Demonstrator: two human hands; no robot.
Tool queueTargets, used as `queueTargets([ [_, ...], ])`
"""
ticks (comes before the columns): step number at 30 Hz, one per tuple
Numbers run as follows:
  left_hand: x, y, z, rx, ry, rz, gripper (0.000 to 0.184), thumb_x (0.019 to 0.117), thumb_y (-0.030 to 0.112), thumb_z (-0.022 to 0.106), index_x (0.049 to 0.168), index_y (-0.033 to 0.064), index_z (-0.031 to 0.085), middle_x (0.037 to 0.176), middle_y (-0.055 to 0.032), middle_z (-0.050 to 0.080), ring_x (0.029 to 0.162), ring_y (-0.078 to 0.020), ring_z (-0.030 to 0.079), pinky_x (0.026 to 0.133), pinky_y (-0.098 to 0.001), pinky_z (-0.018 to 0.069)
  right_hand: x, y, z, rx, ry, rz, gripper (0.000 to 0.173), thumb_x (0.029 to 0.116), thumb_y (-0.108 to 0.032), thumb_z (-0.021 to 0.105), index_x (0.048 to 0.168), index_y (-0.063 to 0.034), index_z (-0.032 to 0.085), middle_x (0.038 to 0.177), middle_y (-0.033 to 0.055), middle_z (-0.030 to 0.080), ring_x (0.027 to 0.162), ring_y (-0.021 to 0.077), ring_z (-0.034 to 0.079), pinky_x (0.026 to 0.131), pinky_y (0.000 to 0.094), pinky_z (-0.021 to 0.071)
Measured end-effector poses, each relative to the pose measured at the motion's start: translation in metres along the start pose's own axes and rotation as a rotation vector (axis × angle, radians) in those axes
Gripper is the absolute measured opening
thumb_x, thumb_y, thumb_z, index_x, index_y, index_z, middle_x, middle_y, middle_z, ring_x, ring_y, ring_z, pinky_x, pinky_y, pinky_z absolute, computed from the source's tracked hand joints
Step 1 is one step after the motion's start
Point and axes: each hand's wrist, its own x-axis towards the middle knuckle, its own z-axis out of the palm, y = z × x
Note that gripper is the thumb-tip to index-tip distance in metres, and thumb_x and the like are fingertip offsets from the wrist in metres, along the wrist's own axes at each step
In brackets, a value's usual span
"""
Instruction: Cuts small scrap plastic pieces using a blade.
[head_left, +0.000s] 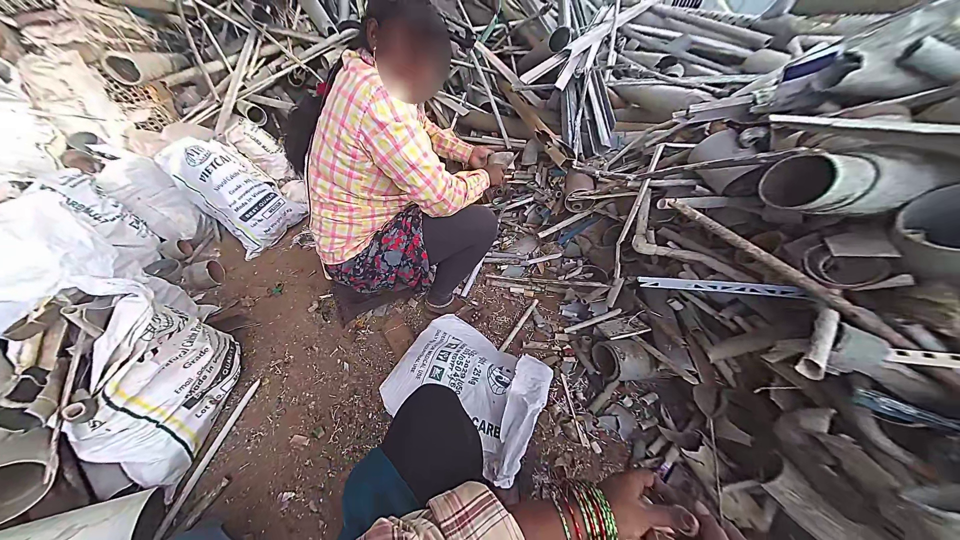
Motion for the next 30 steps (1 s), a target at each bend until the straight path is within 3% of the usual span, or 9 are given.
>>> queueTargets([
  [7, 0.005, 0.002, -0.002, -0.199, 0.241, -0.090, 0.058, 0.1144, 0.034, 0.019, 0.156, -0.0053, 0.030, 0.142, -0.0369, 0.046, 0.106, -0.0428, 0.060, 0.089, -0.0541, 0.0504, -0.013, -0.009, -0.007, 0.146, -0.114, -0.169, 0.038, 0.1097, -0.034, 0.044, 0.132, -0.0064, 0.055, 0.086, -0.0021, 0.068, 0.057, 0.0013, 0.056, 0.050, 0.0209, 0.0453],
  [9, 0.004, 0.003, -0.001, -0.281, 0.301, -0.079, 0.066, 0.1132, 0.040, 0.012, 0.155, -0.0082, 0.029, 0.149, -0.0363, 0.039, 0.124, -0.0427, 0.053, 0.103, -0.0534, 0.0445, -0.034, -0.008, -0.015, 0.184, -0.158, -0.214, 0.036, 0.1065, -0.026, 0.048, 0.134, -0.0029, 0.051, 0.080, -0.0065, 0.065, 0.051, -0.0026, 0.047, 0.047, 0.0186, 0.0423],
  [12, 0.009, -0.005, 0.002, -0.350, 0.346, 0.049, 0.059, 0.1132, 0.030, 0.026, 0.154, -0.0126, 0.026, 0.157, -0.0350, 0.032, 0.144, -0.0392, 0.039, 0.119, -0.0498, 0.0305, -0.049, -0.006, -0.014, 0.192, -0.215, -0.261, 0.052, 0.1027, -0.020, 0.053, 0.147, 0.0016, 0.038, 0.079, -0.0071, 0.062, 0.049, -0.0034, 0.045, 0.046, 0.0179, 0.0407],
  [15, 0.016, -0.009, 0.003, -0.383, 0.406, 0.000, 0.055, 0.1061, 0.018, 0.055, 0.149, -0.0065, 0.031, 0.134, -0.0285, 0.054, 0.104, -0.0238, 0.060, 0.088, -0.0367, 0.0512, -0.058, -0.015, -0.012, 0.316, -0.141, -0.287, 0.031, 0.1011, -0.015, 0.054, 0.129, -0.0018, 0.055, 0.068, -0.0124, 0.059, 0.047, -0.0048, 0.046, 0.044, 0.0159, 0.0413],
  [18, 0.011, -0.001, -0.001, -0.434, 0.447, -0.020, 0.049, 0.1042, 0.015, 0.057, 0.143, -0.0078, 0.037, 0.115, -0.0203, 0.059, 0.084, -0.0140, 0.058, 0.075, -0.0280, 0.0501, -0.063, -0.036, -0.024, 0.474, 0.065, -0.199, 0.005, 0.1030, -0.014, 0.051, 0.103, -0.0126, 0.056, 0.057, -0.0162, 0.049, 0.044, -0.0052, 0.044, 0.043, 0.0147, 0.0415],
  [20, 0.013, -0.001, -0.003, -0.426, 0.431, -0.026, 0.037, 0.1081, 0.017, 0.050, 0.134, -0.0084, 0.047, 0.098, -0.0114, 0.057, 0.071, -0.0074, 0.052, 0.065, -0.0222, 0.0468, -0.061, -0.047, -0.034, 0.482, 0.182, 0.013, 0.007, 0.1076, -0.019, 0.048, 0.106, -0.0121, 0.048, 0.062, -0.0112, 0.046, 0.047, -0.0032, 0.045, 0.047, 0.0157, 0.0429],
  [24, 0.020, -0.009, -0.004, -0.430, 0.378, -0.043, 0.041, 0.1117, 0.026, 0.040, 0.136, -0.0062, 0.050, 0.099, -0.0118, 0.058, 0.071, -0.0102, 0.054, 0.066, -0.0253, 0.0491, -0.041, -0.025, -0.030, 0.389, 0.050, 0.248, 0.022, 0.1077, -0.013, 0.043, 0.127, -0.0038, 0.048, 0.089, 0.0023, 0.052, 0.070, 0.0062, 0.053, 0.062, 0.0257, 0.0477],
  [27, 0.019, -0.004, -0.005, -0.538, 0.363, -0.037, 0.044, 0.1124, 0.026, 0.037, 0.143, -0.0043, 0.042, 0.110, -0.0180, 0.060, 0.076, -0.0158, 0.061, 0.067, -0.0297, 0.0531, -0.035, -0.015, -0.018, 0.425, -0.054, 0.145, 0.027, 0.1012, 0.000, 0.048, 0.128, -0.0025, 0.049, 0.087, 0.0024, 0.061, 0.069, 0.0068, 0.061, 0.062, 0.0255, 0.0530],
  [30, 0.014, -0.001, -0.004, -0.563, 0.346, -0.025, 0.040, 0.1106, 0.020, 0.044, 0.144, -0.0016, 0.042, 0.111, -0.0170, 0.062, 0.077, -0.0160, 0.063, 0.067, -0.0300, 0.0546, -0.029, -0.020, -0.025, 0.574, 0.024, 0.104, 0.021, 0.1088, -0.007, 0.036, 0.124, -0.0037, 0.049, 0.082, 0.0050, 0.067, 0.062, 0.0126, 0.067, 0.055, 0.0276, 0.0577],
])
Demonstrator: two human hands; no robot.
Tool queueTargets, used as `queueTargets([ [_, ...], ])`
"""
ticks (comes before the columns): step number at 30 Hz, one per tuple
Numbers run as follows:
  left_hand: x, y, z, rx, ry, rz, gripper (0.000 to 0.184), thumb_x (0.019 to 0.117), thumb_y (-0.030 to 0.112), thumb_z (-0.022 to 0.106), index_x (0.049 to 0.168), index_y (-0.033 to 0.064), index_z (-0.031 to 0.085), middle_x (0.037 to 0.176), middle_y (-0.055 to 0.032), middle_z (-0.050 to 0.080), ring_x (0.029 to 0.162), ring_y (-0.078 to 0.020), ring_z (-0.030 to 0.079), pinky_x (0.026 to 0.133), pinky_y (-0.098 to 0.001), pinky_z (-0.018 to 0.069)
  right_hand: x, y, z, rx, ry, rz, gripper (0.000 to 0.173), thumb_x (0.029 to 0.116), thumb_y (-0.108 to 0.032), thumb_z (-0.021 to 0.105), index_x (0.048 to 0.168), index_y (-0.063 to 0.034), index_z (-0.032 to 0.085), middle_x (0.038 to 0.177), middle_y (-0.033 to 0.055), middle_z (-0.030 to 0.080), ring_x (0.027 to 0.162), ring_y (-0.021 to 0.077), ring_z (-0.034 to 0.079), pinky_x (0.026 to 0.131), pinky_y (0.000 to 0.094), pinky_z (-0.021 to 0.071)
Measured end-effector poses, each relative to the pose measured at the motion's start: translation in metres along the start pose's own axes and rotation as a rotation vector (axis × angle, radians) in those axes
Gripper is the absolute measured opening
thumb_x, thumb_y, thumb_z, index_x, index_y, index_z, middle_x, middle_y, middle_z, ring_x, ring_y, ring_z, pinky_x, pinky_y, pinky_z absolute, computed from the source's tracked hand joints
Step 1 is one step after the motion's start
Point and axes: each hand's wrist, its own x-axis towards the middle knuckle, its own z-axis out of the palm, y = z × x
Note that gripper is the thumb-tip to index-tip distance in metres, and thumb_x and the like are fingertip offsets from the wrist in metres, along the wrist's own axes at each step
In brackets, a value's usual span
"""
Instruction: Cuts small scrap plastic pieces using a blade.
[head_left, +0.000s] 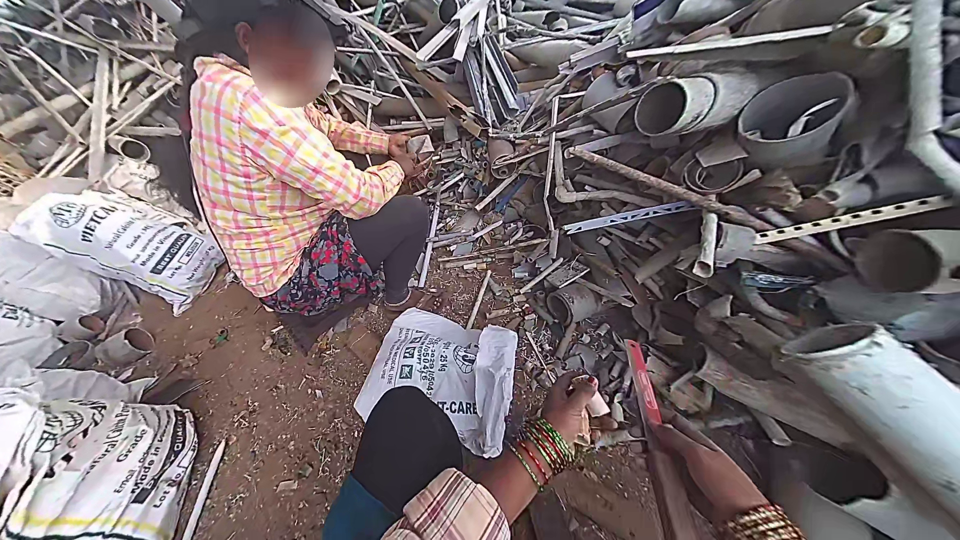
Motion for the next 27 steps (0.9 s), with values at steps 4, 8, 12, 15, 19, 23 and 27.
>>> queueTargets([
  [4, 0.002, -0.005, -0.006, 0.129, -0.029, 0.048, 0.045, 0.1019, 0.006, 0.058, 0.144, -0.0009, 0.042, 0.118, -0.0154, 0.057, 0.081, -0.0126, 0.057, 0.066, -0.0276, 0.0485, -0.001, -0.007, 0.006, 0.002, 0.037, 0.147, 0.023, 0.1116, -0.013, 0.035, 0.132, -0.0076, 0.043, 0.075, 0.0061, 0.060, 0.051, 0.0138, 0.059, 0.046, 0.0272, 0.0511],
  [8, 0.001, -0.003, -0.005, 0.223, -0.010, 0.025, 0.059, 0.0962, -0.003, 0.062, 0.148, -0.0016, 0.033, 0.126, -0.0172, 0.053, 0.081, -0.0117, 0.057, 0.064, -0.0254, 0.0487, -0.006, -0.005, 0.016, -0.137, -0.108, 0.044, 0.026, 0.1105, -0.008, 0.038, 0.136, -0.0064, 0.043, 0.075, 0.0030, 0.057, 0.052, 0.0091, 0.057, 0.049, 0.0231, 0.0505],
  [12, -0.004, -0.001, -0.001, 0.246, -0.039, 0.033, 0.050, 0.0941, -0.004, 0.064, 0.139, -0.0033, 0.042, 0.114, -0.0125, 0.059, 0.072, -0.0071, 0.058, 0.056, -0.0214, 0.0474, 0.002, -0.009, 0.003, -0.384, -0.051, -0.167, 0.032, 0.1101, -0.015, 0.042, 0.137, -0.0003, 0.049, 0.086, 0.0045, 0.057, 0.063, 0.0077, 0.056, 0.060, 0.0255, 0.0495],
  [15, -0.006, -0.001, 0.000, 0.230, -0.061, 0.068, 0.033, 0.0977, 0.000, 0.061, 0.130, -0.0040, 0.054, 0.102, -0.0076, 0.062, 0.063, -0.0044, 0.057, 0.052, -0.0187, 0.0474, 0.008, -0.007, -0.006, -0.516, -0.036, -0.292, 0.035, 0.1083, -0.020, 0.048, 0.133, 0.0034, 0.052, 0.090, 0.0103, 0.059, 0.069, 0.0130, 0.058, 0.067, 0.0326, 0.0510],
  [19, -0.008, -0.005, 0.003, 0.241, -0.063, 0.065, 0.027, 0.1074, 0.009, 0.048, 0.127, -0.0073, 0.059, 0.083, -0.0041, 0.062, 0.052, -0.0023, 0.052, 0.046, -0.0175, 0.0460, 0.003, -0.010, -0.007, -0.402, -0.102, -0.239, 0.039, 0.1047, -0.028, 0.059, 0.132, -0.0005, 0.053, 0.089, 0.0040, 0.059, 0.063, 0.0061, 0.054, 0.061, 0.0248, 0.0492],
  [23, -0.009, -0.005, 0.004, 0.309, -0.063, 0.085, 0.025, 0.1086, 0.012, 0.046, 0.115, -0.0059, 0.063, 0.073, -0.0002, 0.060, 0.050, -0.0010, 0.051, 0.045, -0.0166, 0.0443, 0.001, -0.012, -0.008, -0.151, -0.159, -0.145, 0.029, 0.1061, -0.024, 0.057, 0.126, -0.0030, 0.053, 0.082, -0.0004, 0.057, 0.053, 0.0031, 0.052, 0.053, 0.0191, 0.0495],
  [27, -0.007, -0.002, 0.003, 0.303, -0.041, 0.164, 0.025, 0.1084, 0.009, 0.044, 0.115, -0.0041, 0.064, 0.078, -0.0002, 0.063, 0.051, 0.0001, 0.051, 0.046, -0.0151, 0.0445, -0.001, -0.010, -0.007, -0.062, -0.208, -0.126, 0.008, 0.1048, -0.014, 0.058, 0.108, -0.0066, 0.057, 0.076, -0.0043, 0.059, 0.050, 0.0013, 0.052, 0.051, 0.0170, 0.0490],
])
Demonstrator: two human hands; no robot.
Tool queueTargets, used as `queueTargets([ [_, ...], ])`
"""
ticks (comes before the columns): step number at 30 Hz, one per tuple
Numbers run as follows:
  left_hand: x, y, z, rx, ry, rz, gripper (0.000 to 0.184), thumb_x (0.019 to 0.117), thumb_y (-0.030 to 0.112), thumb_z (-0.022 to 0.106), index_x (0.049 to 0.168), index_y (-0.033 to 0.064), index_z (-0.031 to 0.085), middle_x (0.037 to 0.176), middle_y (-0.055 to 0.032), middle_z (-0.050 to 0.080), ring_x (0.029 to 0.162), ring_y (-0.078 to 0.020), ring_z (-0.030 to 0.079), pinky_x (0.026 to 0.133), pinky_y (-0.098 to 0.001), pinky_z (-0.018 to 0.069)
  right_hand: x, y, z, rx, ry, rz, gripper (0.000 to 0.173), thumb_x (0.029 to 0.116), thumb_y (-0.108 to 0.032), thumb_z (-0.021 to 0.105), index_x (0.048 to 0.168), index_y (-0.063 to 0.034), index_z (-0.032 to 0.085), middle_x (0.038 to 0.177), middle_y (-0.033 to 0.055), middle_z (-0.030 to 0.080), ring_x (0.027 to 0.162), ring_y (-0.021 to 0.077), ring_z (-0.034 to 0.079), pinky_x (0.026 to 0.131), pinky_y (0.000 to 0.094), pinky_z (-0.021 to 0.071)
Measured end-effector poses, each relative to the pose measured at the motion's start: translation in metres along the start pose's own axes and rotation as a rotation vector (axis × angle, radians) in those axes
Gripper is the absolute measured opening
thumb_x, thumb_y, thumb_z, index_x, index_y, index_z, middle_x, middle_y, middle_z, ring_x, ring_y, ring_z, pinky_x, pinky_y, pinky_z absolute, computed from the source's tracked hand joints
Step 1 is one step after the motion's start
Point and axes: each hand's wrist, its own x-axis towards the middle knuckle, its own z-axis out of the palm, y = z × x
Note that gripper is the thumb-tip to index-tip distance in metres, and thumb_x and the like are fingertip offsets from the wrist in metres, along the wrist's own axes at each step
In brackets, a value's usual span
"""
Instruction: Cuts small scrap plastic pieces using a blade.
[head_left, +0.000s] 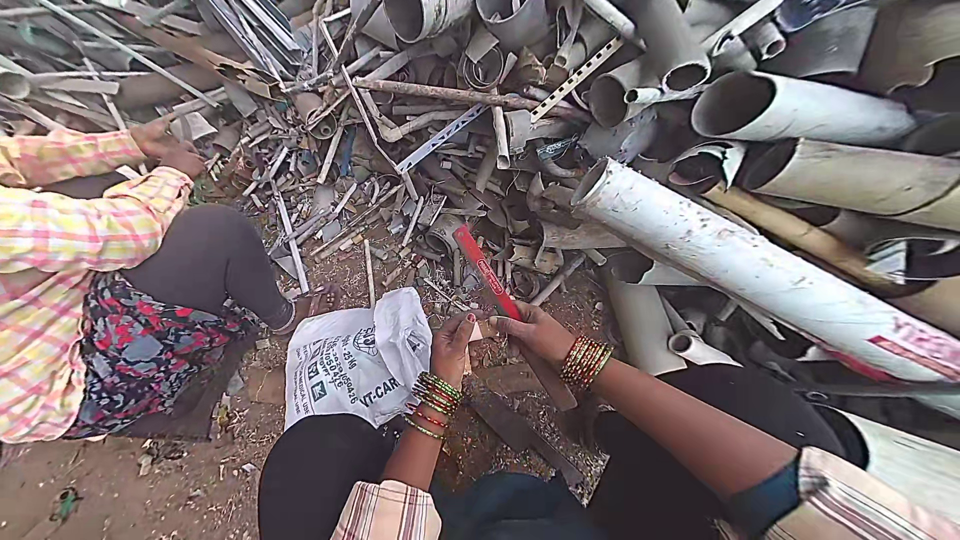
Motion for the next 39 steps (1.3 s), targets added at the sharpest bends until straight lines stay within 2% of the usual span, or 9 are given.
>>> queueTargets([
  [6, 0.004, -0.003, 0.005, -0.085, 0.188, -0.005, 0.034, 0.1123, 0.017, 0.035, 0.096, -0.0001, 0.059, 0.071, -0.0001, 0.060, 0.055, -0.0027, 0.058, 0.053, -0.0174, 0.0504, -0.005, 0.013, 0.015, -0.120, -0.134, -0.005, 0.029, 0.0995, -0.016, 0.067, 0.122, -0.0033, 0.055, 0.087, -0.0008, 0.060, 0.055, 0.0007, 0.052, 0.051, 0.0166, 0.0468],
  [8, 0.006, -0.006, 0.004, -0.104, 0.202, -0.038, 0.039, 0.1130, 0.026, 0.031, 0.098, 0.0016, 0.058, 0.072, -0.0011, 0.056, 0.061, -0.0052, 0.056, 0.058, -0.0206, 0.0491, -0.008, 0.015, 0.017, -0.238, -0.200, -0.076, 0.037, 0.1040, -0.026, 0.058, 0.131, -0.0021, 0.049, 0.087, 0.0022, 0.056, 0.057, 0.0041, 0.051, 0.054, 0.0220, 0.0464],
  [12, 0.005, -0.007, 0.003, -0.357, 0.210, -0.087, 0.054, 0.1132, 0.039, 0.020, 0.086, 0.0097, 0.055, 0.062, 0.0013, 0.057, 0.050, -0.0055, 0.056, 0.047, -0.0201, 0.0493, -0.008, 0.020, 0.020, -0.289, -0.228, -0.236, 0.030, 0.1093, -0.029, 0.032, 0.120, -0.0054, 0.048, 0.079, -0.0015, 0.048, 0.057, 0.0045, 0.047, 0.054, 0.0234, 0.0434],
  [17, 0.000, -0.013, 0.005, -0.333, 0.175, -0.025, 0.041, 0.1133, 0.025, 0.019, 0.107, 0.0067, 0.055, 0.077, 0.0002, 0.062, 0.063, -0.0037, 0.061, 0.058, -0.0200, 0.0532, -0.009, 0.008, 0.018, -0.436, -0.220, -0.243, 0.033, 0.1117, -0.019, 0.039, 0.127, 0.0040, 0.057, 0.097, 0.0105, 0.065, 0.081, 0.0110, 0.061, 0.080, 0.0305, 0.0523],
  [21, -0.001, -0.023, 0.004, -0.230, 0.147, 0.024, 0.035, 0.1106, 0.016, 0.019, 0.114, 0.0026, 0.051, 0.084, 0.0000, 0.061, 0.070, -0.0042, 0.062, 0.066, -0.0212, 0.0546, -0.006, 0.009, 0.018, -0.508, -0.191, -0.263, 0.035, 0.1121, -0.019, 0.037, 0.123, 0.0047, 0.060, 0.093, 0.0130, 0.064, 0.082, 0.0162, 0.061, 0.081, 0.0353, 0.0508],
  [27, -0.002, -0.026, 0.006, -0.158, 0.160, 0.072, 0.034, 0.1081, 0.010, 0.021, 0.122, -0.0035, 0.049, 0.093, -0.0032, 0.058, 0.081, -0.0034, 0.060, 0.076, -0.0212, 0.0523, -0.009, 0.003, 0.021, -0.770, -0.136, -0.287, 0.047, 0.1111, -0.033, 0.038, 0.121, 0.0063, 0.061, 0.096, 0.0253, 0.066, 0.092, 0.0412, 0.065, 0.083, 0.0593, 0.0475],
  [34, -0.001, -0.027, 0.004, -0.155, 0.205, 0.075, 0.035, 0.1084, 0.013, 0.023, 0.116, -0.0034, 0.053, 0.090, -0.0032, 0.059, 0.079, -0.0048, 0.061, 0.075, -0.0230, 0.0532, -0.008, 0.008, 0.017, -0.716, -0.279, -0.295, 0.043, 0.1078, -0.017, 0.029, 0.135, 0.0085, 0.051, 0.108, 0.0286, 0.063, 0.102, 0.0412, 0.064, 0.090, 0.0578, 0.0470],
  [36, 0.000, -0.026, 0.004, -0.152, 0.210, 0.076, 0.035, 0.1085, 0.013, 0.023, 0.116, -0.0037, 0.053, 0.090, -0.0036, 0.058, 0.079, -0.0051, 0.060, 0.076, -0.0235, 0.0529, -0.009, 0.009, 0.014, -0.623, -0.306, -0.310, 0.046, 0.1067, -0.012, 0.028, 0.142, 0.0075, 0.049, 0.119, 0.0272, 0.063, 0.105, 0.0336, 0.063, 0.094, 0.0487, 0.0481],
  [39, 0.000, -0.020, 0.007, -0.160, 0.232, 0.055, 0.036, 0.1107, 0.015, 0.023, 0.108, -0.0008, 0.055, 0.083, -0.0016, 0.059, 0.074, -0.0046, 0.061, 0.070, -0.0222, 0.0535, -0.009, 0.005, 0.011, -0.525, -0.321, -0.235, 0.033, 0.1093, -0.011, 0.036, 0.130, 0.0071, 0.055, 0.107, 0.0165, 0.062, 0.089, 0.0166, 0.060, 0.082, 0.0328, 0.0501],
])
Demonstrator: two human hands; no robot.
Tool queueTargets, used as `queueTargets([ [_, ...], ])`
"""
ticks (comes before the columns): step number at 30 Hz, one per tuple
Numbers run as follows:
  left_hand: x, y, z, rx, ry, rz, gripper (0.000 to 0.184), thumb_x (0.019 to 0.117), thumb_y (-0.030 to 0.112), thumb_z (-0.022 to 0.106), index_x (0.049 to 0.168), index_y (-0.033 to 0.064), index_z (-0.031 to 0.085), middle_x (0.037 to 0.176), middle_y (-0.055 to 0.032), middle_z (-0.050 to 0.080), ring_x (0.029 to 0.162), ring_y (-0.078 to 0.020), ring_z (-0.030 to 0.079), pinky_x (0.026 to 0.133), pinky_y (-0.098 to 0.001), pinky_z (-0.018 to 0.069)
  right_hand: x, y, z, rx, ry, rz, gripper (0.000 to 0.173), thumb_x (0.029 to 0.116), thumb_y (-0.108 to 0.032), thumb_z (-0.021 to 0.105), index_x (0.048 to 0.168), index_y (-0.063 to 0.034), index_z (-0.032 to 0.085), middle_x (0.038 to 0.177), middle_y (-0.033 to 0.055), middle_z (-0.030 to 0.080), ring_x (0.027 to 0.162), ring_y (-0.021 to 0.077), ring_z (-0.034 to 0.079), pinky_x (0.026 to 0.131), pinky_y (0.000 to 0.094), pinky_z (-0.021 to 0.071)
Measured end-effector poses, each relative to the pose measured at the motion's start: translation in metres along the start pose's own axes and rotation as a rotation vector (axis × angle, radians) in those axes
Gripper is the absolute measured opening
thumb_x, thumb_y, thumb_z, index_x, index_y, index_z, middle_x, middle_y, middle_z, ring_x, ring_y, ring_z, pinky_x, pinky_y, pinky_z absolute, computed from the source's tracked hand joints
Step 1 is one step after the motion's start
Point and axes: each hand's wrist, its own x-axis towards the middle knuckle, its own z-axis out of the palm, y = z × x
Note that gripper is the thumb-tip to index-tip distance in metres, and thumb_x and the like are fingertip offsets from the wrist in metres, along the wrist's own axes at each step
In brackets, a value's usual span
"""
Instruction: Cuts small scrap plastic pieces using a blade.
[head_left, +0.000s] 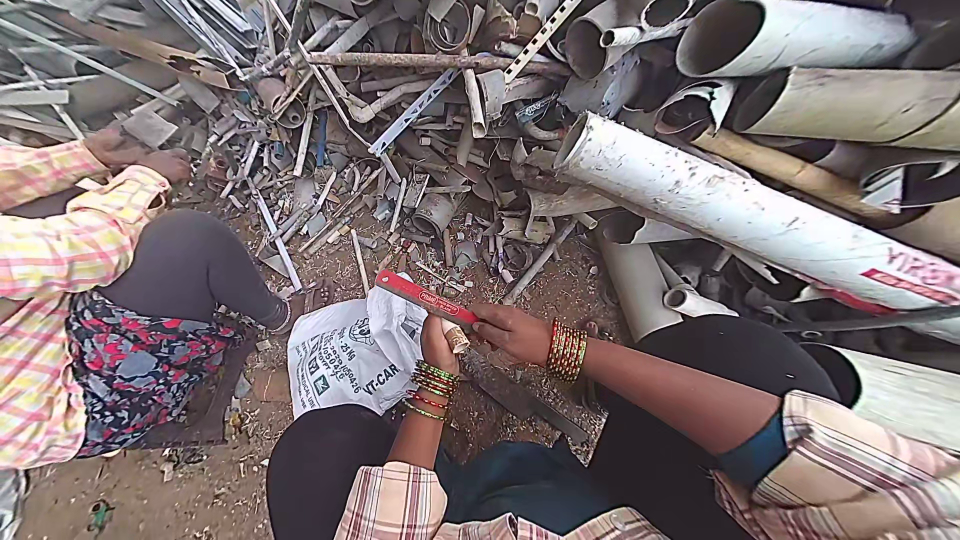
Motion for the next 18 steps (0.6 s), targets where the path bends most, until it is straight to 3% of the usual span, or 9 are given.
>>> queueTargets([
  [3, 0.000, 0.001, 0.001, 0.007, 0.005, -0.023, 0.036, 0.1106, 0.015, 0.024, 0.105, 0.0000, 0.056, 0.081, -0.0018, 0.059, 0.071, -0.0054, 0.061, 0.069, -0.0228, 0.0534, 0.000, 0.000, -0.005, 0.071, 0.022, 0.080, 0.020, 0.1077, -0.011, 0.049, 0.117, 0.0031, 0.060, 0.095, 0.0049, 0.064, 0.079, 0.0022, 0.057, 0.074, 0.0215, 0.0480],
  [6, 0.002, -0.002, 0.000, 0.021, -0.012, -0.025, 0.035, 0.1103, 0.016, 0.024, 0.104, 0.0005, 0.055, 0.080, -0.0014, 0.057, 0.069, -0.0057, 0.059, 0.067, -0.0229, 0.0528, 0.000, 0.003, -0.006, 0.023, 0.060, 0.079, 0.026, 0.1098, -0.016, 0.046, 0.114, 0.0026, 0.063, 0.092, 0.0028, 0.067, 0.077, -0.0002, 0.057, 0.075, 0.0212, 0.0475],
  [8, 0.002, -0.003, 0.000, 0.010, -0.011, -0.025, 0.035, 0.1103, 0.016, 0.024, 0.104, 0.0017, 0.055, 0.078, -0.0011, 0.058, 0.065, -0.0054, 0.059, 0.061, -0.0222, 0.0526, 0.000, 0.002, -0.007, -0.055, 0.048, 0.085, 0.034, 0.1124, -0.020, 0.038, 0.117, 0.0037, 0.063, 0.087, 0.0056, 0.064, 0.076, 0.0069, 0.057, 0.076, 0.0278, 0.0484],
  [11, 0.003, -0.006, 0.001, -0.046, -0.015, -0.057, 0.036, 0.1128, 0.018, 0.024, 0.101, 0.0048, 0.055, 0.074, -0.0005, 0.058, 0.059, -0.0056, 0.058, 0.054, -0.0209, 0.0511, -0.001, -0.004, -0.007, -0.221, 0.021, 0.117, 0.041, 0.1136, -0.027, 0.034, 0.113, 0.0046, 0.061, 0.087, 0.0159, 0.060, 0.080, 0.0275, 0.060, 0.079, 0.0471, 0.0478],
  [13, 0.002, -0.007, 0.002, -0.069, -0.031, -0.050, 0.035, 0.1125, 0.018, 0.025, 0.099, 0.0068, 0.055, 0.074, 0.0020, 0.058, 0.063, -0.0032, 0.058, 0.060, -0.0191, 0.0516, -0.003, -0.007, -0.006, -0.286, 0.027, 0.101, 0.047, 0.1102, -0.038, 0.045, 0.114, 0.0057, 0.061, 0.090, 0.0210, 0.062, 0.086, 0.0359, 0.062, 0.080, 0.0557, 0.0465],
  [15, -0.002, -0.004, 0.002, -0.110, -0.057, -0.065, 0.033, 0.1123, 0.017, 0.027, 0.102, 0.0057, 0.056, 0.077, 0.0016, 0.060, 0.070, -0.0033, 0.061, 0.068, -0.0208, 0.0532, -0.004, -0.010, -0.005, -0.292, 0.035, 0.063, 0.059, 0.0993, -0.048, 0.063, 0.126, 0.0046, 0.061, 0.099, 0.0233, 0.066, 0.091, 0.0379, 0.064, 0.083, 0.0589, 0.0475],
  [16, -0.002, -0.002, 0.003, -0.151, -0.067, -0.091, 0.036, 0.1126, 0.018, 0.026, 0.099, 0.0065, 0.057, 0.074, 0.0016, 0.062, 0.067, -0.0037, 0.063, 0.066, -0.0214, 0.0550, -0.005, -0.011, -0.004, -0.296, 0.034, 0.047, 0.068, 0.0936, -0.051, 0.070, 0.135, 0.0020, 0.059, 0.103, 0.0232, 0.068, 0.093, 0.0379, 0.065, 0.084, 0.0591, 0.0482],
  [18, -0.002, 0.000, 0.003, -0.234, -0.114, -0.139, 0.043, 0.1126, 0.019, 0.021, 0.093, 0.0083, 0.057, 0.070, 0.0010, 0.065, 0.064, -0.0053, 0.065, 0.062, -0.0225, 0.0564, -0.005, -0.013, -0.001, -0.327, 0.037, 0.028, 0.078, 0.0873, -0.053, 0.076, 0.142, -0.0014, 0.055, 0.105, 0.0233, 0.069, 0.094, 0.0389, 0.065, 0.084, 0.0600, 0.0489],
])
